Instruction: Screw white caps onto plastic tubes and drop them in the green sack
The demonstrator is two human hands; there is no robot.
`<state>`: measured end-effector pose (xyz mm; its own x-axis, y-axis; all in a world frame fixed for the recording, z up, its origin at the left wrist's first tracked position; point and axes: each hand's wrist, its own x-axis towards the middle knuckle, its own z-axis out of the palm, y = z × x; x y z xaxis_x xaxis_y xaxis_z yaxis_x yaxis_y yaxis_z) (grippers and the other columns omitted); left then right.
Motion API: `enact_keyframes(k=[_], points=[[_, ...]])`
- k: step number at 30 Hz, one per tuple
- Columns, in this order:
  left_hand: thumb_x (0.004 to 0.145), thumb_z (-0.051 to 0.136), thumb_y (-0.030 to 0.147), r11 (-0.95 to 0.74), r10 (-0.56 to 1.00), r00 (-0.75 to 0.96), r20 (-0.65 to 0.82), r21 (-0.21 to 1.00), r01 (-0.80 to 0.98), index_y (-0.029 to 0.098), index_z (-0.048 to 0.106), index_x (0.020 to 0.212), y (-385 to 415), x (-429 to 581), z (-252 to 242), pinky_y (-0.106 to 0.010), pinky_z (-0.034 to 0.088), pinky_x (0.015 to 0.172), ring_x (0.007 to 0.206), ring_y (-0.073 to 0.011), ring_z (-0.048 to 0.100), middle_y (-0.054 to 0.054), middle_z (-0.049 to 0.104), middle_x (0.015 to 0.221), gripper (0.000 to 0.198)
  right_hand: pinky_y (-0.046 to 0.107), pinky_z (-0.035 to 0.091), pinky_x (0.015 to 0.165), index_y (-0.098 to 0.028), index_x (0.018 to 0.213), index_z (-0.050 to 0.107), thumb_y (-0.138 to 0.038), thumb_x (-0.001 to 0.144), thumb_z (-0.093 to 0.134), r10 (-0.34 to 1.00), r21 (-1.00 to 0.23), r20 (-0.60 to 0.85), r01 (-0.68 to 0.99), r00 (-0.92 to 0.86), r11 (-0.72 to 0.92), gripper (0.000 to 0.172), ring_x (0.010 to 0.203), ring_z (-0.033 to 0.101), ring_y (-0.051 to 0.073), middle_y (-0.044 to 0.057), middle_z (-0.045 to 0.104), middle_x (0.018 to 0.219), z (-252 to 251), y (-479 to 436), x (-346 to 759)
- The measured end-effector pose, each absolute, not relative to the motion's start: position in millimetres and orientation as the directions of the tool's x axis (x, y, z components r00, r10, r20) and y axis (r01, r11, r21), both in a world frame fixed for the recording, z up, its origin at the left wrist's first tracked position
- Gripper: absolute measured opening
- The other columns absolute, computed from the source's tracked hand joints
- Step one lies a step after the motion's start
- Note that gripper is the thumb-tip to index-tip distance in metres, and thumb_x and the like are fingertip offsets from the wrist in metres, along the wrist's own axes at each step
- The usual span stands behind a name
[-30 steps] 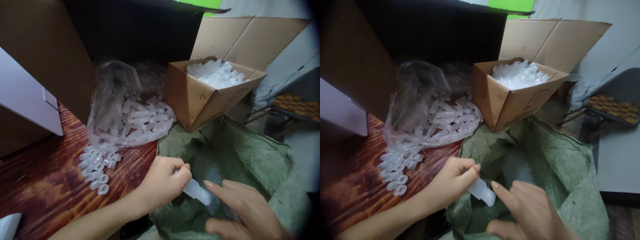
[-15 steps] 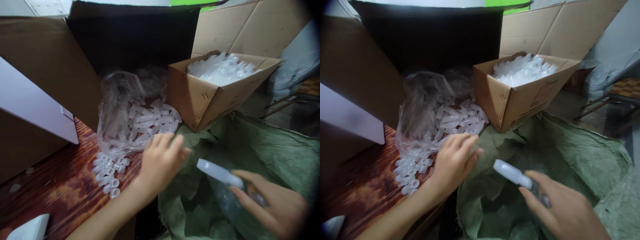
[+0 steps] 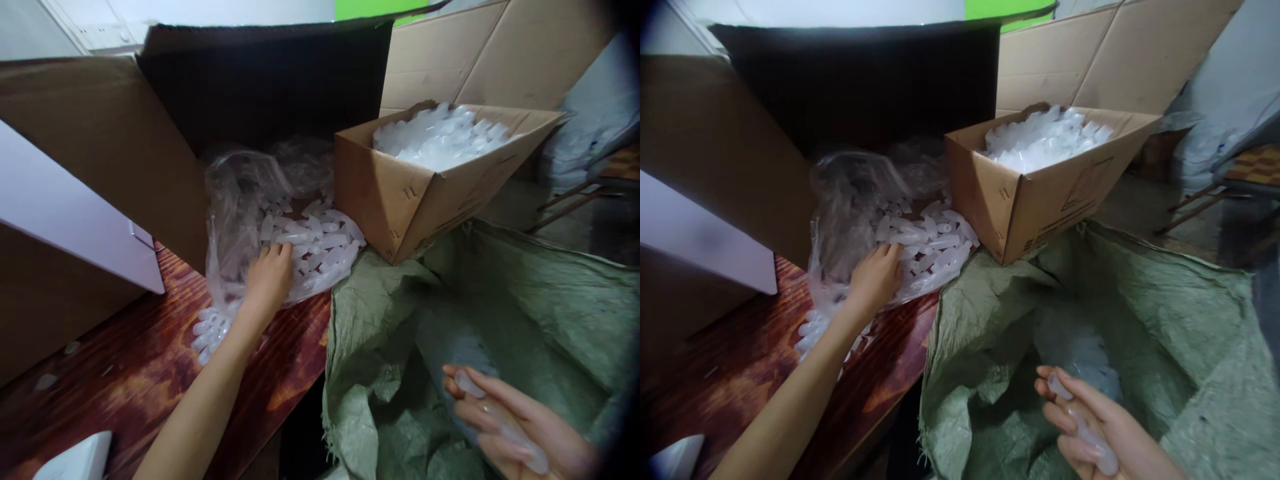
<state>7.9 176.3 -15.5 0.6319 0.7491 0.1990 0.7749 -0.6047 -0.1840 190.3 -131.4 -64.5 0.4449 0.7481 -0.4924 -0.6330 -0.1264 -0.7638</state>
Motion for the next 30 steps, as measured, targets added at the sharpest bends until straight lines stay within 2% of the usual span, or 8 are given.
enact_keyframes(k=[4, 13, 15, 18, 20, 22, 27, 30], points=[[0.089, 0.041, 0.014, -0.602, 0.754, 0.63, 0.185, -0.188, 0.776, 0.02, 0.053, 0.122, 174, 8, -11, -0.038, 0.048, 0.076, 0.102, -0.0313, 0.056, -0.014, 0.056, 0.108, 0.035, 0.009, 0.026, 0.026, -0.013, 0.086, 0.071, -0.05, 0.08, 0.072, 0.634, -0.395, -0.742, -0.906, 0.217, -0.153, 0.038, 0.037, 0.023, 0.0, -0.008, 0.031, 0.056, -60, -125, 177], [0.085, 0.047, 0.016, -0.599, 0.752, 0.615, 0.236, -0.144, 0.788, 0.014, 0.054, 0.102, 166, 10, 0, -0.038, 0.048, 0.073, 0.092, -0.0315, 0.061, -0.014, 0.059, 0.1, 0.019, 0.013, 0.033, 0.033, -0.019, 0.099, 0.067, -0.045, 0.07, 0.082, 0.697, -0.758, -0.574, -0.601, 0.431, -0.253, 0.042, 0.042, 0.034, 0.002, -0.003, 0.056, 0.071, -44, -117, 169], [0.085, 0.048, 0.016, -0.621, 0.744, 0.598, 0.299, -0.022, 0.783, 0.015, 0.052, 0.101, 153, 10, 14, -0.036, 0.047, 0.075, 0.091, -0.0284, 0.061, -0.012, 0.06, 0.099, 0.017, 0.014, 0.033, 0.032, -0.019, 0.1, 0.065, -0.054, 0.073, 0.076, 0.707, -0.87, -0.476, -0.4, 0.524, -0.289, 0.045, 0.039, 0.035, 0.004, -0.003, 0.055, 0.061, -39, -115, 168], [0.083, 0.054, 0.017, -0.666, 0.736, 0.596, 0.321, 0.501, 0.552, 0.019, 0.05, 0.105, 114, 13, 36, -0.028, 0.046, 0.072, 0.082, -0.0192, 0.061, -0.003, 0.06, 0.091, 0.023, 0.018, 0.043, 0.036, -0.021, 0.103, 0.066, -0.056, 0.079, 0.068, 0.705, -0.947, -0.117, 0.136, 0.7, -0.292, 0.042, 0.044, 0.051, 0.01, 0.001, 0.064, 0.07, -34, -114, 169], [0.082, 0.056, 0.016, -0.483, 0.701, 0.685, 0.199, 0.839, 0.251, 0.023, 0.046, 0.117, 81, 16, 44, -0.023, 0.046, 0.068, 0.078, -0.0148, 0.061, 0.001, 0.061, 0.087, 0.037, 0.018, 0.052, 0.048, -0.025, 0.104, 0.067, -0.049, 0.084, 0.066, 0.718, -0.829, 0.204, 0.507, 0.666, -0.235, 0.032, 0.061, 0.064, 0.014, 0.003, 0.069, 0.086, -30, -115, 171], [0.083, 0.059, 0.019, -0.204, 0.609, 0.791, 0.05, 0.974, 0.096, 0.024, 0.048, 0.115, 52, 19, 44, -0.019, 0.046, 0.065, 0.078, -0.0131, 0.061, 0.002, 0.06, 0.087, 0.034, 0.017, 0.056, 0.059, -0.027, 0.107, 0.065, -0.043, 0.087, 0.063, 0.739, -0.68, 0.399, 0.716, 0.543, -0.158, 0.025, 0.076, 0.068, 0.015, 0.003, 0.069, 0.097, -27, -115, 173], [0.079, 0.07, 0.03, 0.23, 0.486, 0.848, -0.213, 0.967, 0.111, 0.021, 0.045, 0.092, 21, 24, 27, -0.015, 0.036, 0.051, 0.059, -0.007, 0.049, 0.006, 0.052, 0.071, 0.03, 0.015, 0.055, 0.065, -0.025, 0.114, 0.058, -0.026, 0.093, 0.058, 0.809, -0.571, 0.498, 0.82, 0.313, 0.034, 0.021, 0.079, 0.066, 0.012, 0.002, 0.065, 0.098, -19, -118, 169], [0.077, 0.073, 0.045, 0.378, 0.445, 0.844, -0.299, 0.917, 0.126, 0.02, 0.042, 0.085, 22, 28, 18, -0.015, 0.04, 0.05, 0.056, -0.0091, 0.057, 0.004, 0.058, 0.066, 0.041, 0.018, 0.054, 0.076, -0.022, 0.115, 0.057, -0.016, 0.092, 0.057, 0.799, -0.511, 0.558, 0.851, 0.225, 0.117, 0.024, 0.086, 0.065, 0.013, 0.004, 0.064, 0.1, -17, -121, 168]])
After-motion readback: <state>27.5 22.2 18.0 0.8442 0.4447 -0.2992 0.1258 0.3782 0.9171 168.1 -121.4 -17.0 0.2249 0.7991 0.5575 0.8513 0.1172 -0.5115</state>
